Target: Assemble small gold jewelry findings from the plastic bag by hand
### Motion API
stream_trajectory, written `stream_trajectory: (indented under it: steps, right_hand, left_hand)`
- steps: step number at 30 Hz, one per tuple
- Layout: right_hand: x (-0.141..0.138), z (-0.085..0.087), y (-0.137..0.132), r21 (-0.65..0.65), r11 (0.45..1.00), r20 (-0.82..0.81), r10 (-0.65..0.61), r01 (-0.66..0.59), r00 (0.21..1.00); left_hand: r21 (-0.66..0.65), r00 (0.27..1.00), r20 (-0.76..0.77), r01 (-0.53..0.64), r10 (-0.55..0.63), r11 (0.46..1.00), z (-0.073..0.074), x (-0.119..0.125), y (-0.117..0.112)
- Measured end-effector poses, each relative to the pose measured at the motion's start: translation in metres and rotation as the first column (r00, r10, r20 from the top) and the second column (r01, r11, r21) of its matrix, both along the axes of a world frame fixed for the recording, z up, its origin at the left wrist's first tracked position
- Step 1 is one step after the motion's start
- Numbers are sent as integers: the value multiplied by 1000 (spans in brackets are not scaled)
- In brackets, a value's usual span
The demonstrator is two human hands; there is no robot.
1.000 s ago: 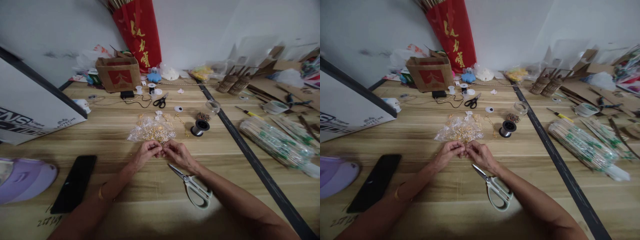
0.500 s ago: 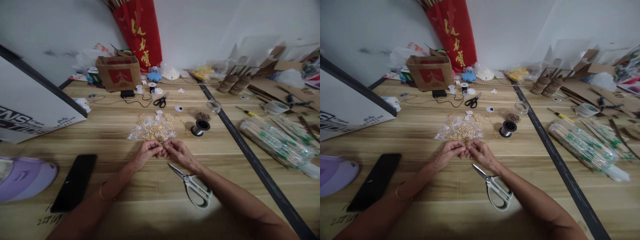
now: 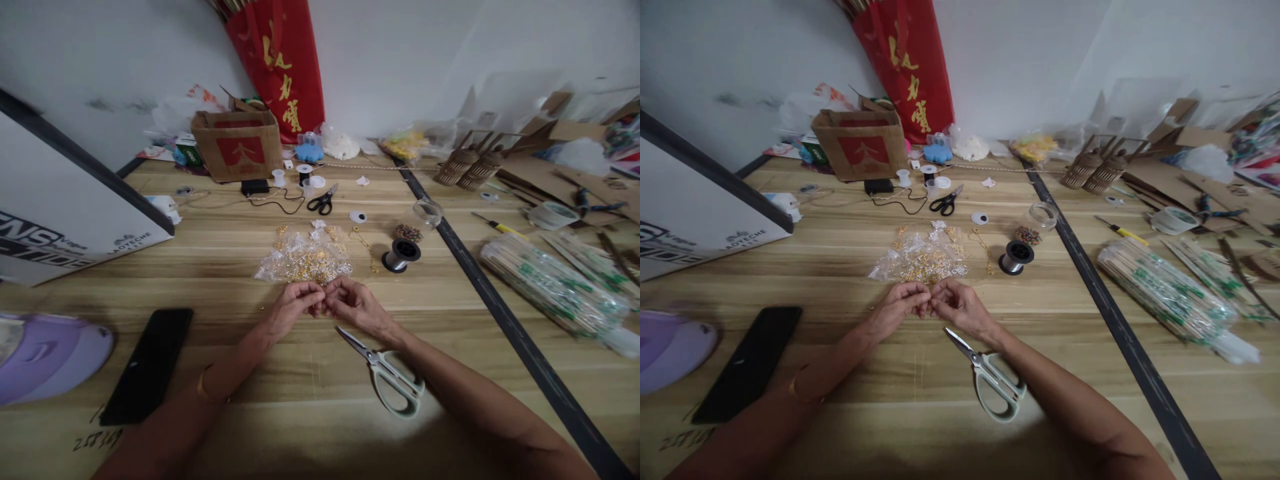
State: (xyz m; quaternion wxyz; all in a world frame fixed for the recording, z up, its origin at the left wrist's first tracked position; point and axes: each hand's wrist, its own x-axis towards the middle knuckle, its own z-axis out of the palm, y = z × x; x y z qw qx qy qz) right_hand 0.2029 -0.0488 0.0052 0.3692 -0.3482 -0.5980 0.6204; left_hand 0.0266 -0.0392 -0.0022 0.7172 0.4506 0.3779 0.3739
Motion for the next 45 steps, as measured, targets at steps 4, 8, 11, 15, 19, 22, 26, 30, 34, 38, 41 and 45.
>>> stream_trajectory:
  steps: [4,8,11,15,19,22,26,30,34,38,41,45]
  right_hand:
    - [2,-5,1,120,993,94,-10,-2,995]
    - [4,-8,2,204,979,147,-9,-22,989]
    - [5,-8,2,249,968,185,-19,-28,983]
    - [4,-7,2,288,957,212,-20,-43,977]
    - [4,-5,2,299,953,226,-18,-52,974]
    - [4,-3,1,267,963,206,-15,-42,978]
    - [4,2,1,195,981,158,-25,-7,987]
    - [3,6,0,160,987,127,-27,6,992]
    - [3,6,-1,132,991,114,-28,13,993]
    - [3,5,0,120,993,112,-32,19,993]
    - [3,5,0,125,992,115,-30,16,993]
    - [2,6,0,120,993,103,-21,9,994]
  left_hand:
    - [29,1000,-25,13,-12,1000,-2,-1,1]
    - [53,999,-52,20,-17,998,-4,-1,1]
    - [66,998,-66,24,-20,997,-4,-1,1]
    - [71,997,-74,37,-32,997,-2,-1,1]
    - [82,997,-71,49,-43,995,-1,-1,1]
    - [85,996,-74,56,-49,995,-2,-2,1]
    - [87,992,-121,54,-43,995,-1,-5,3]
    - [110,976,-202,107,-83,988,5,-8,4]
    - [120,957,-261,164,-128,979,11,-10,6]
    - [109,947,-271,205,-169,973,11,-13,8]
    - [91,949,-257,211,-182,973,12,-14,8]
    - [85,948,-244,230,-204,969,16,-16,8]
